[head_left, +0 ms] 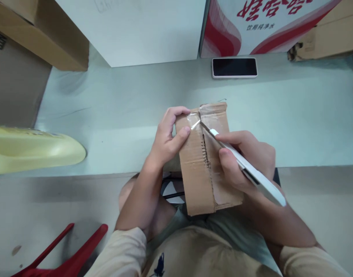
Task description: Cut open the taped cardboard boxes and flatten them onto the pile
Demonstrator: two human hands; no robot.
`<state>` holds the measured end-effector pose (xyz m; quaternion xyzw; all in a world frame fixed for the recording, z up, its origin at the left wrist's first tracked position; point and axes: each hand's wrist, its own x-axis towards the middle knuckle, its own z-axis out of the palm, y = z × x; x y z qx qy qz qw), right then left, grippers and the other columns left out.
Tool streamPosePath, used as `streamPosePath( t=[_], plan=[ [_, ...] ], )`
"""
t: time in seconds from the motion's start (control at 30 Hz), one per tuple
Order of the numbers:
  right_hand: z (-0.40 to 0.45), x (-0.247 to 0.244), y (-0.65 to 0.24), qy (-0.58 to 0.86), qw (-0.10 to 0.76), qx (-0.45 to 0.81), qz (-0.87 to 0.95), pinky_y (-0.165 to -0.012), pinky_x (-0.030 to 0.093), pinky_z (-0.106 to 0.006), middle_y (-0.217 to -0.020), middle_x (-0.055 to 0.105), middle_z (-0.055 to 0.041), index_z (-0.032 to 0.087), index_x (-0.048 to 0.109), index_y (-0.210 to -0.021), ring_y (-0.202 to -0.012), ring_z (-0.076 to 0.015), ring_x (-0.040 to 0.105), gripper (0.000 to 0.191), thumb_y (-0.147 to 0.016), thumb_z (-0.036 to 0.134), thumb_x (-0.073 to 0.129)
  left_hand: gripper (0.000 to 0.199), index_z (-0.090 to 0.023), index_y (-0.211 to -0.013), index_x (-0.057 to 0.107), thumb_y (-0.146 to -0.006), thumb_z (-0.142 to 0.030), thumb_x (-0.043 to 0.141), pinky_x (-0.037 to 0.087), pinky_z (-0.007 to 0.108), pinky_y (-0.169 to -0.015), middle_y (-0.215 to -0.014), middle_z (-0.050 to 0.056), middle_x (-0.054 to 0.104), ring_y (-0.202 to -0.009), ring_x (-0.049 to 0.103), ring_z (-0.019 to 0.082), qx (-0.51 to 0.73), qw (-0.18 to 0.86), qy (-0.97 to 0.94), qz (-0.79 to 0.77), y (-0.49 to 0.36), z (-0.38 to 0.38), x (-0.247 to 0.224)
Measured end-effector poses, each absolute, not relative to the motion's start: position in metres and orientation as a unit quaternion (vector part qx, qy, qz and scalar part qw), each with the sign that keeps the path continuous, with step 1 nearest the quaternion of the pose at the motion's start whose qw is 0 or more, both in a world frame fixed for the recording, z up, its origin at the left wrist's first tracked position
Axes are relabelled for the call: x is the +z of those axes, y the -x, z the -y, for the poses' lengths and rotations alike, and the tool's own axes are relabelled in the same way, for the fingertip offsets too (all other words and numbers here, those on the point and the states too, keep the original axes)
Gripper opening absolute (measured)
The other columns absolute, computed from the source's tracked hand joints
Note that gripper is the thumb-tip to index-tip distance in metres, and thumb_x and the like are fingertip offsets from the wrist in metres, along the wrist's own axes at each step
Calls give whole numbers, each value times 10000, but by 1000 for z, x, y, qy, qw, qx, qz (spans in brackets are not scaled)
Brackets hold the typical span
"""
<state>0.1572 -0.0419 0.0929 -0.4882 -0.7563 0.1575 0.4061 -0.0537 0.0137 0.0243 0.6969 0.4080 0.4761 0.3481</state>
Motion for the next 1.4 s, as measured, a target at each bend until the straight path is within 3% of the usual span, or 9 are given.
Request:
streamPosePath(
  t=[0.27,0.6,0.77,1.17,1.4],
  plan=[
    [44,89,-159,504,409,101,754,-488,466,-273,-628,677,37,265,709,-1001,-493,-140,618,138,-1000,346,597,384,-286,-1260,602,-1040,-598,565,544,425,-1046,-1255,60,683,-1163,651,264,483,348,-697,-399,51,-11,27],
    [44,102,-149,510,338,63,788,-461,363,-247,-604,665,53,235,668,-990,-431,-95,529,64,-941,244,629,399,-265,-1258,601,-1038,-592,543,546,436,-1049,-1259,83,684,-1160,658,279,473,351,-695,-412,50,-9,28],
    [41,101,-148,513,350,91,778,-466,371,-235,-604,674,46,241,647,-941,-438,-97,532,74,-932,308,676,395,-262,-1259,600,-1040,-587,549,550,429,-1041,-1245,81,682,-1146,662,270,474,351,-694,-412,51,-9,27],
    [43,104,-149,546,368,192,728,-466,394,-243,-547,611,55,246,645,-814,-432,-108,509,63,-867,251,611,423,-274,-1242,593,-1031,-635,531,542,437,-1043,-1250,69,686,-1142,653,268,475,357,-686,-420,50,-10,25],
    [43,110,-157,493,356,185,772,-418,346,-219,-513,571,70,231,629,-811,-396,-82,481,85,-862,182,583,450,-270,-1229,611,-1018,-658,528,552,458,-1063,-1255,79,695,-1155,656,278,471,364,-681,-426,51,-8,33]
  ],
)
